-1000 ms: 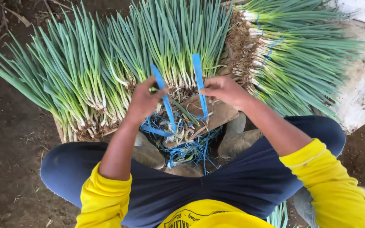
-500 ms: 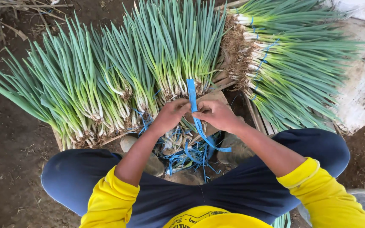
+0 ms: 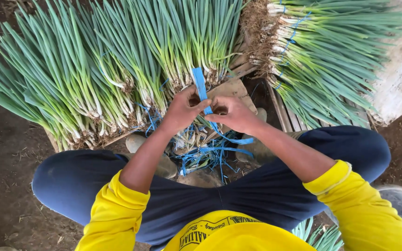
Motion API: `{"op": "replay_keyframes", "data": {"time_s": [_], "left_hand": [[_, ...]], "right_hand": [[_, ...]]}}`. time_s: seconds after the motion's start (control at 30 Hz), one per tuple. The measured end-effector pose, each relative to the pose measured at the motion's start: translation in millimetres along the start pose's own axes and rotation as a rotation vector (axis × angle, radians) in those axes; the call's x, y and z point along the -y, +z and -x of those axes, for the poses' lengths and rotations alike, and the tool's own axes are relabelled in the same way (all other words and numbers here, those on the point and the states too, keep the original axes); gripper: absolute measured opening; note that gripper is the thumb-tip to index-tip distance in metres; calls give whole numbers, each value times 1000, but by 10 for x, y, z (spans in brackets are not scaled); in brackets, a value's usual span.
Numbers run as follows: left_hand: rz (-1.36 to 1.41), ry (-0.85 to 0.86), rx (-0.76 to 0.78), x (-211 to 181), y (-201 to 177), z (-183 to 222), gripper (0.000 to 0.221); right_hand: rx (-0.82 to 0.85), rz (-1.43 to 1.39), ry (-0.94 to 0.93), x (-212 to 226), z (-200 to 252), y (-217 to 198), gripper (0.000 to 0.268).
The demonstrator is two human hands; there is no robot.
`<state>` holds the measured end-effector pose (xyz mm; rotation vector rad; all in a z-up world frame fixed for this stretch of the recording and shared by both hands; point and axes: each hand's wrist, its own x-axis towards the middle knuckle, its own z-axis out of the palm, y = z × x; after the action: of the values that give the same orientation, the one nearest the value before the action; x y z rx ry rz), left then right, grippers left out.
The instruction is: Tying bundles of green onions with blue plastic strips while sitting on the ground.
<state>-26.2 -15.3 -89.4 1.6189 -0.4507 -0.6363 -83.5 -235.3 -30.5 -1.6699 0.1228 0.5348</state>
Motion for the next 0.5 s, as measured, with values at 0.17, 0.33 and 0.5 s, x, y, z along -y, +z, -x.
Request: {"op": "replay_keyframes", "data": {"time_s": [0.17,0.33,0.5], "left_hand": [[126,3,59,-58,32,24,18],[83,22,102,-93,-8,46,17],[-16,0,32,-158,30,74,16]], "right_hand": [[-69,-98,-16,-237,-66,54,23],[-75,-212,-29,-358,-127,118,24],[-19,-179,42,-303,-119,112,31]]}}
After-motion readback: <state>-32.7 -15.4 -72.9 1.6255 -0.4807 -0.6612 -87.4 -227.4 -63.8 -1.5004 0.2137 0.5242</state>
